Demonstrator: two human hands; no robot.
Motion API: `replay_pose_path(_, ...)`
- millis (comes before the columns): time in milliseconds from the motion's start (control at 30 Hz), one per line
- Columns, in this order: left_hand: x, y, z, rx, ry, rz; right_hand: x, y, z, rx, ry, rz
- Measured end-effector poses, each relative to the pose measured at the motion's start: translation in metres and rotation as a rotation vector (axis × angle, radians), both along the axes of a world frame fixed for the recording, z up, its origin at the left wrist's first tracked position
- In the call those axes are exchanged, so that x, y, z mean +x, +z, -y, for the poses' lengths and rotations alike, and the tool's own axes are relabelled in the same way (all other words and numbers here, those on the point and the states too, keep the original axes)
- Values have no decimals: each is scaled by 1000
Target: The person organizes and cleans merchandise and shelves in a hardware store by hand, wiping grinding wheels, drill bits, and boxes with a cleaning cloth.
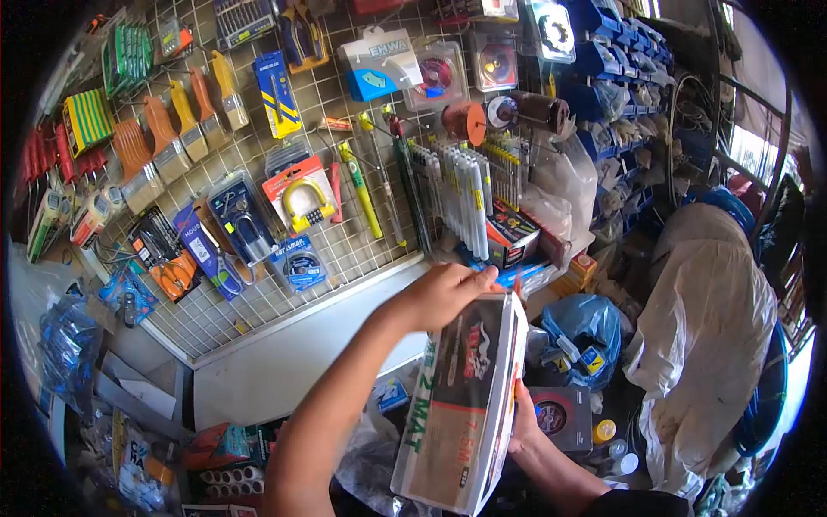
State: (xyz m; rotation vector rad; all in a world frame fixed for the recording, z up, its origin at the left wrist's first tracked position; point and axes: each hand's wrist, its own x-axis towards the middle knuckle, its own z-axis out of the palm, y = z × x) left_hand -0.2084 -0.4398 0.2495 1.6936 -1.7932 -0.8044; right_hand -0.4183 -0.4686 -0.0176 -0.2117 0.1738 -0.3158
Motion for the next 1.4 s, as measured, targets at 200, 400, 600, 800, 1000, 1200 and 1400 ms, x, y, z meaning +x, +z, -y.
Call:
replay_pose_path(200, 18, -74, 25, 329, -97, -1117, -10, -2, 4, -117, -111, 9)
replay_pose_path(400, 2, -102, 14, 65, 315, -756, -21, 52, -19, -136, -29, -166)
replay_pose_path(600, 7, -159, 7, 154, 422, -1119, -13, 22, -17, -117, -7, -153)
replay_pose_path(800, -38, -194, -18, -109, 322, -1485, -15, 10, -5, -155, -14, -157)
replay_pose_path(1000, -49, -171, -40, -258, 473, -1689, -39, 20, 65, -348, -72, -267)
replay_pose_path(1200, -40, -154, -73, -520, 748, -1372, -72, 73, 75, -674, 142, -87)
replay_pose_path(1400, 1, -145, -67, -332, 911, -1198, -52, 85, 54, -1055, 36, -404)
